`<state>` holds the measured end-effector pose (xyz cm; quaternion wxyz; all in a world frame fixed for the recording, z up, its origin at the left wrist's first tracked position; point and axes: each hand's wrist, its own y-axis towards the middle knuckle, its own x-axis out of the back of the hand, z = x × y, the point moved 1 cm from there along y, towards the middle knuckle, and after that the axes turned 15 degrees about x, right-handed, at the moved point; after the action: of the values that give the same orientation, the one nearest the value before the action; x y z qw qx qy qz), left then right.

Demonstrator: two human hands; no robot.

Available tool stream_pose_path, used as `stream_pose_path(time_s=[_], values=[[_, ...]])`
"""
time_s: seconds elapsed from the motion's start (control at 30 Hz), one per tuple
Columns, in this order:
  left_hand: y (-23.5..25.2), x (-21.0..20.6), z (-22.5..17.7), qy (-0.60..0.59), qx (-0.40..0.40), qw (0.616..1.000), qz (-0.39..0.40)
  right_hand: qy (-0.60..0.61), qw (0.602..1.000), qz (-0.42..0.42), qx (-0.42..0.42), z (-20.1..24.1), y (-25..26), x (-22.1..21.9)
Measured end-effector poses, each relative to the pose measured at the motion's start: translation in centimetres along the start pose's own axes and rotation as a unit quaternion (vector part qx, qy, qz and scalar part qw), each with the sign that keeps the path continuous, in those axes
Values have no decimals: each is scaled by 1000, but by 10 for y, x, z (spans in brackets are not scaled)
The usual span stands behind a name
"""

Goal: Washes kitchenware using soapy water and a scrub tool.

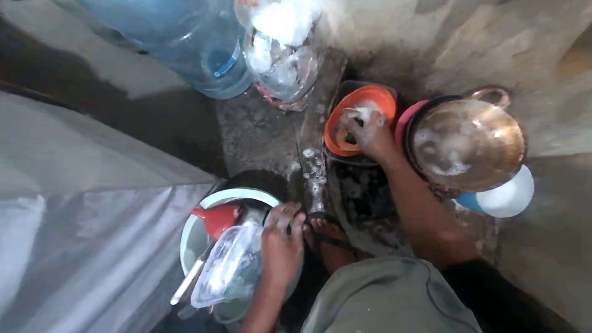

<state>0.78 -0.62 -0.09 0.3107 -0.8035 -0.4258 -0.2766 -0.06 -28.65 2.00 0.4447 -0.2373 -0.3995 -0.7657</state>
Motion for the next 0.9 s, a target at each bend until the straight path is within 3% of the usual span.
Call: stream_pose_path(time_s=[0.07,0.13,0.2,0.33,0.4,0.47,0.57,0.63,0.7,0.77,0.83,0.9], values=[[26,-12,-33,1,-37,999,2,123,985,-10,-118,-34,-28,-21],[49,-28,-62,33,-47,998,36,170,959,4,-227,-13,-48,-16],[66,-45,-90,42,-20,994,101,171,952,14,-252,6,-69,-6],[68,-71,-122,-9,-3,964,265,75,973,30,-217,14,-107,35],[62,-83,-127,-33,-17,960,277,-19,978,-37,-203,6,-134,72],[60,-93,-122,-42,-17,959,280,-130,955,-164,-209,-15,-169,115],[62,-103,-110,-28,10,961,274,-176,873,-334,-309,-81,-219,168],[64,-104,-108,-15,52,960,275,-140,816,-391,-401,-132,-243,182],[64,-102,-107,2,79,961,267,-98,809,-306,-493,-173,-258,180],[64,-99,-102,24,80,964,252,-52,846,-95,-522,-210,-276,170],[68,-95,-99,46,76,965,245,-29,845,108,-523,-248,-294,156],[70,-89,-96,69,74,964,245,-44,834,142,-532,-278,-314,137]])
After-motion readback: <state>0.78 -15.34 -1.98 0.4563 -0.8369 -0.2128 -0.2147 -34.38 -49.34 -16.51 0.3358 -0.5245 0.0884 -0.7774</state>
